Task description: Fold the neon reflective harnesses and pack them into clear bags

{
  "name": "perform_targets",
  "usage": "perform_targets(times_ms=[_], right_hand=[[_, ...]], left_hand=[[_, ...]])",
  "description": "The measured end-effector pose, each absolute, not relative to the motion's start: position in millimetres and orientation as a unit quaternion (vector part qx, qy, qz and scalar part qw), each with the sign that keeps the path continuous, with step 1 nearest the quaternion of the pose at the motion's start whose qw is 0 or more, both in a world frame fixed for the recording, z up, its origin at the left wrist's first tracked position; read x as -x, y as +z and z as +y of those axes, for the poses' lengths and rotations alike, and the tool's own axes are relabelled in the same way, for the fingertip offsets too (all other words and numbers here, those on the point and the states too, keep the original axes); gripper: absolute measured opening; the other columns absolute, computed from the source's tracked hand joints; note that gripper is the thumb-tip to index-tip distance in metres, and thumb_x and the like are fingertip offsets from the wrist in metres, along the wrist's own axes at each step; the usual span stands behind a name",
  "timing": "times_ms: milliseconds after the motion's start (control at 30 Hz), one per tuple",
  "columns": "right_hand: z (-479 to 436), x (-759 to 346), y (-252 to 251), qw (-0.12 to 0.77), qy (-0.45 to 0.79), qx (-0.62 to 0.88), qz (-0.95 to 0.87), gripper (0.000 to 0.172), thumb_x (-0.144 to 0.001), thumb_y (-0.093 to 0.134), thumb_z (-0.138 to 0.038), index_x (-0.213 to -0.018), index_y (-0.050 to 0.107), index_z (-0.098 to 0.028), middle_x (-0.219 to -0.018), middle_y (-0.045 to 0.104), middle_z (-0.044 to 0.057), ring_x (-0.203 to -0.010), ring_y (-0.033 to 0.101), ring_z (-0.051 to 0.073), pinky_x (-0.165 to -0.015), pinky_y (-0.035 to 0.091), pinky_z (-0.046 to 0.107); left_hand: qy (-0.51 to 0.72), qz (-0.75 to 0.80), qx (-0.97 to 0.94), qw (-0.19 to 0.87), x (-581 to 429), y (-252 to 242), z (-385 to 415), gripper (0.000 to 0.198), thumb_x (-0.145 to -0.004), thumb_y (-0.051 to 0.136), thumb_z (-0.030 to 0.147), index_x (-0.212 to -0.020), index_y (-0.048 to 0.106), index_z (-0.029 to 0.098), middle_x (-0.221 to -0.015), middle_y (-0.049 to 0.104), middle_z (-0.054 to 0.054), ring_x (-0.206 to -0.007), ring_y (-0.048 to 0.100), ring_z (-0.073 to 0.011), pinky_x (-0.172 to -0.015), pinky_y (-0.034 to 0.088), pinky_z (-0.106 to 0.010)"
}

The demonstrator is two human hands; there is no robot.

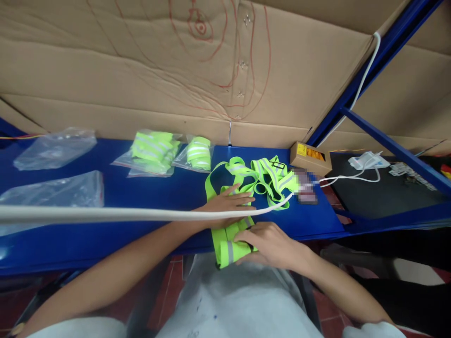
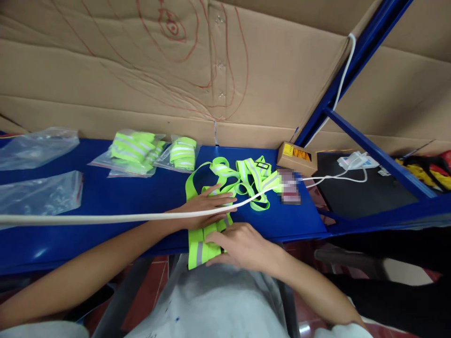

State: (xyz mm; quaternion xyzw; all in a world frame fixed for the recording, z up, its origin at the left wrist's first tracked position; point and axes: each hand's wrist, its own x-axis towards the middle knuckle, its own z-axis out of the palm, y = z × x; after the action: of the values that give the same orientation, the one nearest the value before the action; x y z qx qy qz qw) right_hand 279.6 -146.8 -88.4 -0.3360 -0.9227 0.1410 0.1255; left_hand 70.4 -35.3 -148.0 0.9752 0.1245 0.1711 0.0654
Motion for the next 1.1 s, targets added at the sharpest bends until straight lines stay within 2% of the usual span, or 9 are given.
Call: perform_targets(times_ms=[167,300,400,533,567,667,800,933,1100], right_hand=[[-107,-268,-76,0.132,0.234,0.313,-0.911,0.033,-0.089,0.075,-0.051,-0.104,0.074,-0.022,-0.099,0.077,0.002,-0.094,0.072,0.017,-0.078,0.049,0.025],[-107,-264,-90,0.177,0.114,0.307,-0.928,0.036,-0.095,0.069,-0.047,-0.120,0.071,-0.021,-0.120,0.072,0.009,-0.115,0.065,0.023,-0.098,0.049,0.034],[-126,-267,-103,0.184,0.006,0.295,-0.937,0.032,-0.103,0.059,-0.038,-0.128,0.066,-0.020,-0.121,0.071,0.010,-0.116,0.063,0.024,-0.106,0.046,0.040],[-144,-273,-120,0.166,-0.011,0.314,-0.935,0.075,-0.093,0.063,-0.063,-0.144,0.053,-0.008,-0.133,0.066,0.018,-0.129,0.055,0.032,-0.115,0.041,0.049],[-146,-274,-123,0.160,-0.015,0.320,-0.934,0.081,-0.091,0.064,-0.066,-0.145,0.052,-0.007,-0.133,0.065,0.019,-0.129,0.055,0.034,-0.116,0.040,0.050],[-150,-276,-127,0.134,-0.021,0.318,-0.938,0.069,-0.092,0.071,-0.051,-0.143,0.052,-0.009,-0.125,0.069,0.017,-0.120,0.061,0.032,-0.112,0.044,0.048],[-156,-276,-109,0.090,0.029,0.308,-0.947,0.058,-0.083,0.083,-0.034,-0.133,0.059,-0.016,-0.116,0.073,0.011,-0.106,0.068,0.028,-0.096,0.052,0.040],[-155,-275,-81,0.036,0.096,0.315,-0.944,0.040,-0.089,0.076,-0.044,-0.121,0.066,-0.022,-0.099,0.075,0.006,-0.089,0.071,0.024,-0.075,0.049,0.032],[-120,-272,-60,0.033,0.206,0.325,-0.922,0.034,-0.094,0.068,-0.054,-0.107,0.072,-0.023,-0.086,0.074,0.002,-0.078,0.068,0.019,-0.064,0.041,0.027]], left_hand=[[0.121,0.123,-0.974,0.146,-72,-148,-28,0.059,-0.098,0.062,0.038,-0.153,0.048,0.020,-0.161,0.044,-0.016,-0.153,0.037,-0.0326,-0.129,0.017,-0.059],[0.165,0.103,-0.954,0.228,-70,-144,-19,0.051,-0.103,0.052,0.041,-0.149,0.052,0.019,-0.157,0.051,-0.013,-0.149,0.042,-0.0250,-0.127,0.030,-0.044],[0.181,0.089,-0.953,0.226,-71,-144,-18,0.044,-0.105,0.048,0.037,-0.142,0.058,0.016,-0.153,0.055,-0.014,-0.149,0.043,-0.0239,-0.125,0.032,-0.041],[0.154,0.152,-0.966,0.139,-73,-139,-24,0.036,-0.105,0.048,0.030,-0.138,0.061,0.022,-0.143,0.061,-0.014,-0.140,0.051,-0.0292,-0.125,0.024,-0.054],[0.143,0.171,-0.970,0.101,-74,-136,-26,0.036,-0.105,0.048,0.030,-0.138,0.062,0.023,-0.140,0.062,-0.014,-0.136,0.054,-0.0302,-0.125,0.021,-0.057],[0.131,0.191,-0.973,0.017,-73,-128,-29,0.037,-0.105,0.048,0.035,-0.138,0.062,0.023,-0.144,0.060,-0.015,-0.138,0.052,-0.0319,-0.125,0.012,-0.060],[0.152,0.187,-0.970,-0.004,-73,-123,-29,0.044,-0.102,0.052,0.048,-0.135,0.064,0.022,-0.155,0.052,-0.013,-0.151,0.038,-0.0342,-0.127,0.001,-0.061],[0.157,0.206,-0.966,0.000,-77,-126,-27,0.047,-0.102,0.050,0.051,-0.135,0.063,0.020,-0.149,0.058,-0.015,-0.152,0.036,-0.0347,-0.127,0.000,-0.064],[0.173,0.230,-0.957,0.024,-77,-134,-14,0.043,-0.106,0.041,0.046,-0.137,0.063,0.025,-0.154,0.053,-0.013,-0.152,0.036,-0.0335,-0.125,0.002,-0.068]])
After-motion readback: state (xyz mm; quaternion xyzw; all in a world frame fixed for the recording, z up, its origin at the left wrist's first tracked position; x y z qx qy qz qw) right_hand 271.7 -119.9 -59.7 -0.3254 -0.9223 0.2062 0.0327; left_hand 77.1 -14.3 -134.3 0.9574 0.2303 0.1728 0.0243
